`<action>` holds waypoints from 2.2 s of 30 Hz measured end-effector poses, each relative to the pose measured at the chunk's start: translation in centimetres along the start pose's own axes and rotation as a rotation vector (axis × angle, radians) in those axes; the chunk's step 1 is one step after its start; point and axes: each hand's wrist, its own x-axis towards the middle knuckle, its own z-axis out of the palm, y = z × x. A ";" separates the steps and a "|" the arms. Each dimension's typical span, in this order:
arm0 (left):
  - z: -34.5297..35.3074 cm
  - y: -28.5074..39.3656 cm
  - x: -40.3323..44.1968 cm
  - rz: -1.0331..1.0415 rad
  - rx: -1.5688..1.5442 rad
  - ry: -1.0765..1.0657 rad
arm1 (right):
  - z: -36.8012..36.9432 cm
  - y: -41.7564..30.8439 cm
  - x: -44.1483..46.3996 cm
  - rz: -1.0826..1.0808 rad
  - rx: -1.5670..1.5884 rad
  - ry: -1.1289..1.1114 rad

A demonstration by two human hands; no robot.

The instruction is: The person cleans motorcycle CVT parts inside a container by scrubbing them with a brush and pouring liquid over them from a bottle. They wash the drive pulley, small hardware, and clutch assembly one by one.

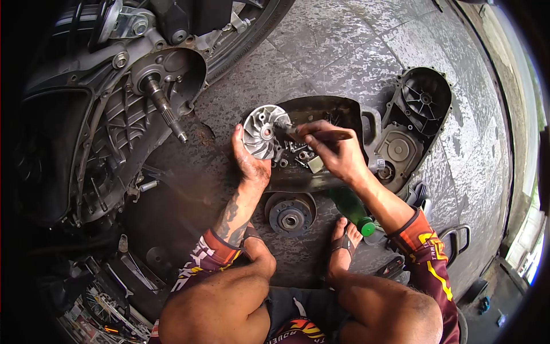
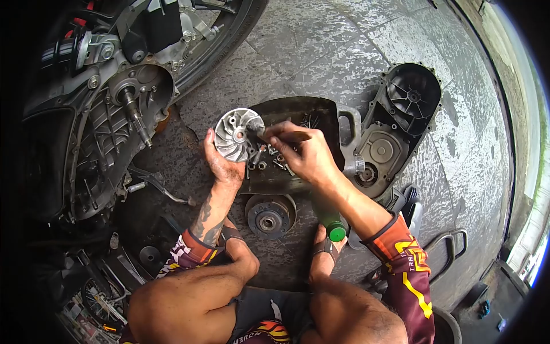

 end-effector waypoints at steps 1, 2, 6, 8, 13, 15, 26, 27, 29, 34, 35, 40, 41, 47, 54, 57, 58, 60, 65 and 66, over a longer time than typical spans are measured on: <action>0.3 -0.2 -0.1 -0.007 0.074 0.025 | -0.3 -0.2 0.2 0.113 -0.248 -0.149; 0.4 -0.2 -0.3 -0.011 0.147 0.052 | -0.2 -0.7 0.0 0.188 -0.400 -0.241; -0.2 0.5 -0.2 -0.075 0.211 -0.034 | 1.2 -1.1 -1.2 -0.019 -0.057 -0.166; 0.5 0.6 -0.7 -0.093 0.227 -0.070 | 0.9 -1.2 0.4 -0.296 -0.121 -0.229; 1.4 0.5 -0.9 -0.131 0.171 -0.067 | -0.4 -1.2 1.7 -0.206 -0.224 -0.047; 1.6 0.7 -1.4 -0.167 0.206 -0.060 | 0.8 -1.3 1.0 -0.361 -0.210 -0.140; 1.1 1.0 -1.3 -0.190 0.253 -0.035 | -1.4 -0.5 2.9 -0.056 -0.404 -0.077; 0.9 1.0 -1.3 -0.149 0.273 -0.059 | -1.7 0.7 3.1 -0.090 -0.465 0.014; 0.7 1.0 -1.3 -0.129 0.296 -0.083 | -1.8 3.4 2.7 -0.113 -0.498 -0.021; -0.1 0.9 -0.9 -0.171 0.317 -0.147 | -1.2 3.0 2.0 -0.018 -0.536 -0.192; -0.3 1.0 -0.9 -0.167 0.347 -0.179 | -1.3 1.4 2.0 -0.027 -0.509 -0.188; 0.2 0.3 -0.8 -0.161 0.360 -0.122 | 1.0 -1.8 0.7 -0.135 0.009 -0.215; 0.6 0.2 -1.1 -0.187 0.327 -0.089 | 0.7 -0.8 0.9 -0.157 -0.177 -0.178; 3.7 1.7 -3.1 -0.248 0.552 0.047 | 1.4 -2.9 -0.4 -0.116 0.019 0.005; -0.1 0.1 -1.7 -0.252 0.376 -0.014 | 0.5 -1.8 1.1 -0.094 -0.315 -0.249; -1.5 0.4 -0.5 -0.359 0.218 -0.155 | 0.6 -2.1 1.0 -0.255 -0.130 -0.252; -1.6 0.5 -0.2 -0.413 0.174 -0.122 | 0.7 -2.2 0.8 -0.388 -0.100 -0.288; -0.6 0.7 -0.5 -0.386 0.172 -0.084 | 0.5 -1.2 0.7 -0.339 -0.165 -0.303; -1.8 0.9 -0.4 -0.444 0.113 -0.130 | -0.2 -1.1 0.9 -0.371 -0.272 -0.290; -1.9 1.0 0.0 -0.502 0.060 -0.201 | 0.1 -1.5 1.2 -0.474 -0.221 -0.270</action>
